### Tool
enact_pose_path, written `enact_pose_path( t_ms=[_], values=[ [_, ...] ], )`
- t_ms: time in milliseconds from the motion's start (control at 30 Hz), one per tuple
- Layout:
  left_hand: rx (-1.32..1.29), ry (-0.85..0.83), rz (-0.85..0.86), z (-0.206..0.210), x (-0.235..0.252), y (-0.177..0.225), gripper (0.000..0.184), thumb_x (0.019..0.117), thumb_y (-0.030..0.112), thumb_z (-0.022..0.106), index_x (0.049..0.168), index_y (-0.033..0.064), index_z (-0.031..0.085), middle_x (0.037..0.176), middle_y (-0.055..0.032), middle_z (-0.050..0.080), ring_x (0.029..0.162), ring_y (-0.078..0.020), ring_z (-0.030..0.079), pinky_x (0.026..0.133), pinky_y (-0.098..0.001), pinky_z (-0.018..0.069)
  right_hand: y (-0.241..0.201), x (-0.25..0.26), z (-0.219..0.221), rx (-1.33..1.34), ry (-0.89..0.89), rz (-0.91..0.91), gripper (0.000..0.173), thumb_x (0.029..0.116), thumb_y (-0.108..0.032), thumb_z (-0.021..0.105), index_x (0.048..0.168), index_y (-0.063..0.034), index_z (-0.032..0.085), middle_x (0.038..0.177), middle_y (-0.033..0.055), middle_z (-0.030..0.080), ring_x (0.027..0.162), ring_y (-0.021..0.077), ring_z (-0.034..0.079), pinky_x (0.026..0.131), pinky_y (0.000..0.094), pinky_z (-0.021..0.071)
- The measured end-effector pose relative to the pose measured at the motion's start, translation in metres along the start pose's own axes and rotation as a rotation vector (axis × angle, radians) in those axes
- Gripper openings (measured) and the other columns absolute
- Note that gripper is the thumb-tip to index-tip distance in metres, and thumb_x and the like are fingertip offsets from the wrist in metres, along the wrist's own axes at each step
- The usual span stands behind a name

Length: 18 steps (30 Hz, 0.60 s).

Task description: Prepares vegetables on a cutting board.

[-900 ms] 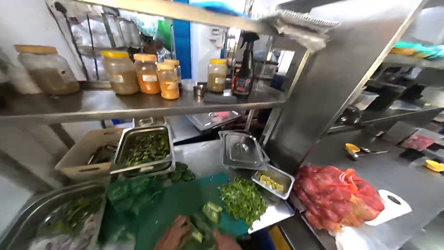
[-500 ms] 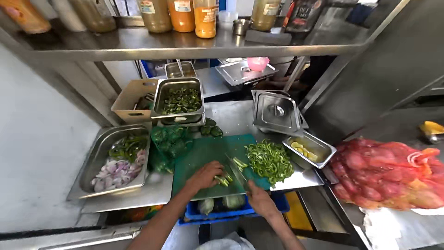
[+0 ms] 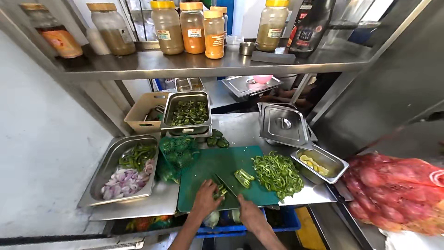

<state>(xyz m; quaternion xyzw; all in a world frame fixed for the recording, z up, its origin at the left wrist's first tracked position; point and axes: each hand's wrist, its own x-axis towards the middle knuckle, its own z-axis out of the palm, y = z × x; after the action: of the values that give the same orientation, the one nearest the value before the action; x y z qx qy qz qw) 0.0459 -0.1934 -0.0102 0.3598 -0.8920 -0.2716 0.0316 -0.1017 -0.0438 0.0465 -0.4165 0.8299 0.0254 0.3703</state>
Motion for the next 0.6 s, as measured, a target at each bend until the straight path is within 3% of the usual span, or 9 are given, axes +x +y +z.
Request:
enact_pose_path(
  t_ms=[133,233,600],
  values=[
    [-0.073,-0.023,0.008,-0.01,-0.005,0.0,0.05,0.0873,0.053,0.074,0.114,0.0105,0.073,0.128,-0.0106,0.065,0.126,-0.0257,0.059,0.113,-0.0412,0.0459,0.005,-0.002,-0.004,0.014,0.046,0.006,0.059,0.1042,-0.018,0.048,0.16,-0.0179,0.029,0.113,0.0224,0.07,0.107,0.0413,0.07,0.09,0.0572,0.0565],
    [-0.107,-0.089,0.02,-0.012,-0.008,-0.003,0.043,0.0919,0.042,0.073,0.117,0.0071,0.072,0.128,-0.0118,0.066,0.126,-0.0264,0.06,0.112,-0.0424,0.0462,0.008,-0.001,0.001,-0.049,0.03,0.006,0.06,0.1051,-0.018,0.045,0.162,-0.0176,0.025,0.115,0.0228,0.069,0.109,0.0412,0.069,0.091,0.057,0.0561],
    [-0.064,-0.069,0.185,-0.012,0.005,-0.007,0.031,0.0888,0.035,0.078,0.099,0.0054,0.075,0.108,-0.0087,0.071,0.111,-0.0239,0.065,0.104,-0.0407,0.0512,-0.022,-0.046,-0.03,-0.227,-0.003,-0.006,0.057,0.1029,-0.012,0.046,0.158,-0.0176,0.033,0.11,0.0213,0.07,0.106,0.0409,0.07,0.088,0.0557,0.0566]
  ],
)
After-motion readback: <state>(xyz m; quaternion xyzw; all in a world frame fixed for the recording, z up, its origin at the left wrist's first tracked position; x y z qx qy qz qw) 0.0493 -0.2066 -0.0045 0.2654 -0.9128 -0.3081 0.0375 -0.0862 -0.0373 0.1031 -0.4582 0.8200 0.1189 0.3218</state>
